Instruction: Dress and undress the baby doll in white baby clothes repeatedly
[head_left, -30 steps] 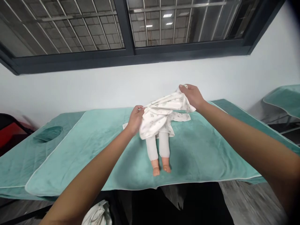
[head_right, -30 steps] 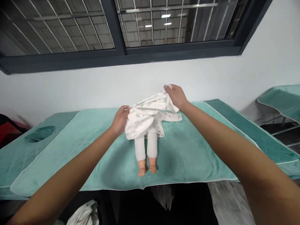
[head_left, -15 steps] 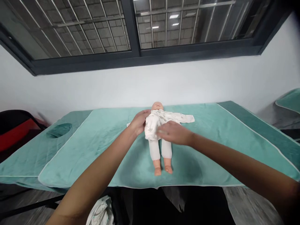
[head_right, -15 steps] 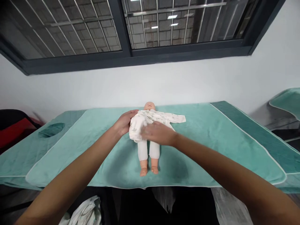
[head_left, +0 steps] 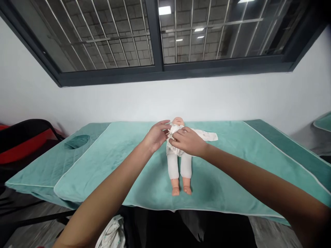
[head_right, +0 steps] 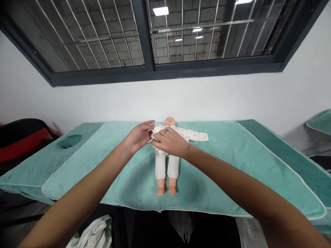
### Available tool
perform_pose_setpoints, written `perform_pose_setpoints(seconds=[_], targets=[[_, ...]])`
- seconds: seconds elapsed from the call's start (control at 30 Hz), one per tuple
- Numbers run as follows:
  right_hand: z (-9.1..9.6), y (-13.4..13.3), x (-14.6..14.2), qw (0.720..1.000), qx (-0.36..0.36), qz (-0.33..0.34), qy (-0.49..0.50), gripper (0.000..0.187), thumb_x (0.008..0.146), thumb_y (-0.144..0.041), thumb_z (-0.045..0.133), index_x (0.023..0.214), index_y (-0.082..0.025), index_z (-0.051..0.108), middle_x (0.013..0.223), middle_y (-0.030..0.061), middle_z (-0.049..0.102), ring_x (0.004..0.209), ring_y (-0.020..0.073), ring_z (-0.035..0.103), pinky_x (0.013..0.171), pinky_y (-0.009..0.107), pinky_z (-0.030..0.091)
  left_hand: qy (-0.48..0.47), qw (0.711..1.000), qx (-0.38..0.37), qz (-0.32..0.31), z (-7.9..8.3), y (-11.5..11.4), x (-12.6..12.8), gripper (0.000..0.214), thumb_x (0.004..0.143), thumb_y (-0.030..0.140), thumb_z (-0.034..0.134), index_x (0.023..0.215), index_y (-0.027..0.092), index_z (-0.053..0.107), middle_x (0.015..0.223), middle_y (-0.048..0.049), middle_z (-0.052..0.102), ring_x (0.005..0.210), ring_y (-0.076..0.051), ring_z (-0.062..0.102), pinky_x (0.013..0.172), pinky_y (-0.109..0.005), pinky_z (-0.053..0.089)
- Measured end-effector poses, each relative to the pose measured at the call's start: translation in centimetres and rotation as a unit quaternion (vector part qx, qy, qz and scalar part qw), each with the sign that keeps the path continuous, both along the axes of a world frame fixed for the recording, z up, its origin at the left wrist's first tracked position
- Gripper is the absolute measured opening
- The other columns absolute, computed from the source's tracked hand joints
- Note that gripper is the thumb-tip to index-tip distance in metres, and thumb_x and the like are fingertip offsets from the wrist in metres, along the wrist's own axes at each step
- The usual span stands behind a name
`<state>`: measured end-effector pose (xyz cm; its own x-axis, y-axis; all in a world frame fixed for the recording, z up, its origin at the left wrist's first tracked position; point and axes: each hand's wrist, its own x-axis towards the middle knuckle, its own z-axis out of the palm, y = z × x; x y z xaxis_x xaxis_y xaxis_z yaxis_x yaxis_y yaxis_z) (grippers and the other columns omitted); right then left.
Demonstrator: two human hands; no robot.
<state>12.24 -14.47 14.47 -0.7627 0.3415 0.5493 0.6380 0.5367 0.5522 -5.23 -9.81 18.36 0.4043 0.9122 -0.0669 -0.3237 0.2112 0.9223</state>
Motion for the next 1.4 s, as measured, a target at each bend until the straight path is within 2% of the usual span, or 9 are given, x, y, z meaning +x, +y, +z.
perform_pose_setpoints(seconds=[0.13,0.27,0.47,0.6,0.7,0.97,1.1,1.23,1.4], targets=[[2.5,0.1,-0.3,0.991,-0.075,-0.027,0.104,0.009,0.093,-0.015,0.052,0.092,-0.019,0.059,0.091,0.0071,0.059,0.082,0.0206,0.049,0.074,0.035,0.033,-0.011,0.995,0.099,-0.032,0.3,0.0,-0.9,0.046,0.059,0.002,0.061,0.102,0.019,0.062,0.111,-0.004,0.062,0.083,-0.013,0.062,0.072,-0.027,0.051],[6.1,0.6,0.0,0.956,-0.155,-0.017,0.25,0.007,0.09,-0.016,0.051,0.095,-0.019,0.053,0.099,0.0055,0.055,0.084,0.0187,0.05,0.067,0.029,0.034,0.035,0.987,0.156,-0.031,0.1,0.5,-0.9,0.034,0.066,0.012,0.068,0.099,0.019,0.064,0.105,-0.0025,0.064,0.076,-0.012,0.06,0.064,-0.024,0.047],[9.4,0.7,1.1,0.905,-0.095,0.028,0.414,0.008,0.078,-0.012,0.049,0.077,-0.021,0.049,0.098,0.0054,0.052,0.092,0.0214,0.05,0.076,0.033,0.039,0.053,0.945,0.298,0.128,1.3,-0.8,-0.6,0.021,0.085,0.036,0.064,0.101,0.021,0.065,0.114,-0.0047,0.065,0.1,-0.017,0.061,0.078,-0.027,0.049],[10.0,-0.3,0.8,0.869,-0.176,0.025,0.463,0.013,0.074,-0.015,0.05,0.064,-0.021,0.043,0.071,-0.0002,0.047,0.073,0.0167,0.045,0.066,0.03,0.035,0.076,0.912,0.403,0.015,2.8,-3.2,-0.6,0.04,0.084,0.046,0.069,0.117,0.024,0.062,0.124,-0.0079,0.062,0.113,-0.023,0.059,0.091,-0.035,0.049],[10.4,-1.1,0.5,0.815,-0.28,0.036,0.506,0.015,0.075,-0.018,0.051,0.063,-0.02,0.042,0.062,-0.0036,0.041,0.063,0.0123,0.04,0.058,0.026,0.03,0.12,0.886,0.448,0.014,3.0,-4.3,-0.2,0.033,0.078,0.04,0.077,0.103,0.022,0.065,0.113,-0.0058,0.064,0.109,-0.021,0.059,0.095,-0.034,0.046],[12.3,-2.0,3.6,0.771,-0.567,0.041,0.286,0.028,0.076,-0.041,0.074,0.07,-0.018,0.059,0.065,-0.0043,0.051,0.061,0.0104,0.044,0.057,0.024,0.029,-0.044,0.94,0.308,0.141,3.5,-3.2,-1.0,0.029,0.085,0.045,0.07,0.081,0.022,0.052,0.069,0.0039,0.054,0.061,-0.011,0.053,0.061,-0.023,0.044],[11.5,-1.7,3.1,0.767,-0.522,0.059,0.369,0.034,0.08,-0.049,0.071,0.073,-0.018,0.062,0.067,-0.0031,0.053,0.062,0.0106,0.046,0.057,0.024,0.031,0.1,0.945,0.312,0.018,3.6,-3.4,-1.4,0.03,0.079,0.046,0.074,0.085,0.02,0.06,0.074,0.0014,0.061,0.065,-0.013,0.056,0.058,-0.022,0.042],[10.5,-1.9,1.9,0.697,-0.503,0.134,0.493,0.037,0.083,-0.053,0.069,0.075,-0.017,0.062,0.069,-0.0019,0.055,0.063,0.0108,0.05,0.057,0.023,0.036,0.199,0.927,0.301,-0.105,3.2,-3.9,-1.4,0.03,0.074,0.038,0.078,0.091,0.017,0.067,0.087,-0.0035,0.069,0.079,-0.02,0.063,0.066,-0.026,0.047],[10.0,-3.2,2.4,0.617,-0.673,0.151,0.379,0.035,0.077,-0.05,0.076,0.083,-0.015,0.071,0.073,0.0006,0.064,0.065,0.013,0.058,0.058,0.024,0.043,0.014,0.959,0.275,0.065,3.8,-3.9,-1.5,0.01,0.075,0.023,0.066,0.078,0.019,0.058,0.071,0.0026,0.057,0.065,-0.013,0.056,0.061,-0.023,0.044]])
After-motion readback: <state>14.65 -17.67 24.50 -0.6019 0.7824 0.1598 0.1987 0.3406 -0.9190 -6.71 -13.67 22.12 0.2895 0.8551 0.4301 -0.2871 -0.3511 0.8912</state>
